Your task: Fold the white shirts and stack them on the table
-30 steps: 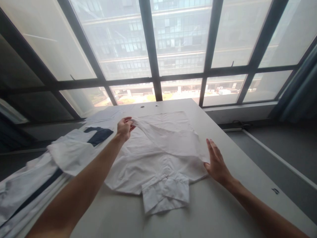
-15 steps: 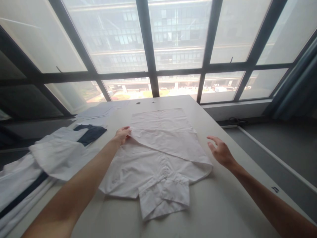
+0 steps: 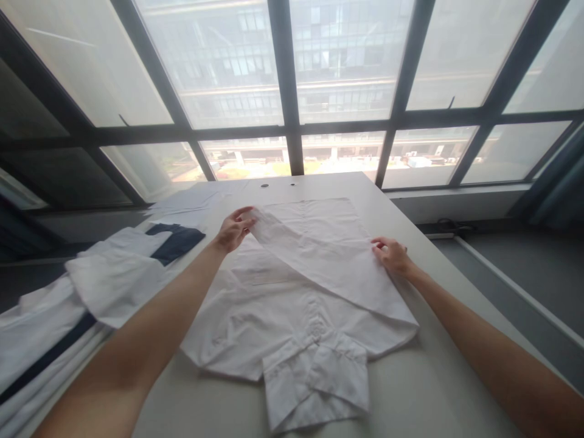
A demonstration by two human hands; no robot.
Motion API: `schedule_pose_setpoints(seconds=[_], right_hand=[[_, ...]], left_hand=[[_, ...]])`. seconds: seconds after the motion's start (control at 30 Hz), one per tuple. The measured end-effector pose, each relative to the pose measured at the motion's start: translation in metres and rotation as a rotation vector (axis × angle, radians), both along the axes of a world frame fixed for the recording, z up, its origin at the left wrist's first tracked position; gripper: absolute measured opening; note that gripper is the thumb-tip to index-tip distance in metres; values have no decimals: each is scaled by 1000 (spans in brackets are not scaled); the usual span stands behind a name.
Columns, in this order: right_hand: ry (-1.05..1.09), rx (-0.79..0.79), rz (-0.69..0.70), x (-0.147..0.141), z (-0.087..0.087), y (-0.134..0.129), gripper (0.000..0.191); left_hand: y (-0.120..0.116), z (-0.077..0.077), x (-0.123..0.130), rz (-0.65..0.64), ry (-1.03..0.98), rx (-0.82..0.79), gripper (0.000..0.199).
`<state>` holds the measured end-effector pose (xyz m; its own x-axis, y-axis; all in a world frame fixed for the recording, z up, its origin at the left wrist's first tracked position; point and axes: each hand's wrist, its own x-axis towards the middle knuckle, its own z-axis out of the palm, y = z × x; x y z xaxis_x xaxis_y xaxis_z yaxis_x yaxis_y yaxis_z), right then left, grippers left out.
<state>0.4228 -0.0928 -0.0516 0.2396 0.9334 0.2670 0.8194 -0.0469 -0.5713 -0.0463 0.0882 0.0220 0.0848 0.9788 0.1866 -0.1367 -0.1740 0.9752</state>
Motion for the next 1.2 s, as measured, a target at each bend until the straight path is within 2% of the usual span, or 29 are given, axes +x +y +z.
schedule_pose_setpoints(seconds=[0.07, 0.2, 0.27, 0.37, 0.43, 0.53, 0.63, 0.7, 0.77, 0.83, 0.9, 1.0, 1.07, 1.13, 1.2], right_hand=[[-10, 14, -38, 2, -5, 1, 27], [-96, 75, -52, 1, -15, 1, 28], [-127, 97, -50, 0, -18, 0, 28], [-135, 113, -43, 0, -21, -1, 30], [-139, 115, -26, 2, -22, -2, 31], [-143, 112, -8, 4, -21, -2, 32], [-146, 140, -18, -2, -13, -5, 33], [-141, 164, 37, -12, -5, -11, 37], [-165, 141, 178, -23, 2, -25, 43], [-238, 48, 320, -32, 4, -45, 50], [-330, -71, 384, -36, 1, -68, 58], [-421, -164, 380, -34, -7, -95, 60], [-433, -168, 363, -30, -11, -102, 60], [-403, -152, 326, -26, -12, -98, 59], [-332, -110, 228, -22, -10, -84, 56]], left_hand=[[7, -3, 1, 45, 153, 52, 62], [13, -23, 0, 267, 763, 100, 45], [12, -32, 0, 331, 888, 122, 37], [5, -40, 7, 379, 972, 190, 38], [-7, -43, 19, 337, 1025, 242, 38], [-33, -51, 44, 170, 1217, 338, 39], [-59, -60, 66, 34, 1461, 293, 54], [-70, -64, 74, -15, 1524, 224, 62], [-76, -67, 76, -28, 1540, 217, 64], [-76, -67, 76, -10, 1542, 236, 64], [-75, -68, 74, 10, 1547, 236, 64], [-71, -69, 73, 24, 1542, 219, 65], [-69, -70, 73, 23, 1533, 216, 65], [-69, -71, 74, 35, 1526, 220, 66], [-69, -72, 74, 56, 1520, 226, 65]])
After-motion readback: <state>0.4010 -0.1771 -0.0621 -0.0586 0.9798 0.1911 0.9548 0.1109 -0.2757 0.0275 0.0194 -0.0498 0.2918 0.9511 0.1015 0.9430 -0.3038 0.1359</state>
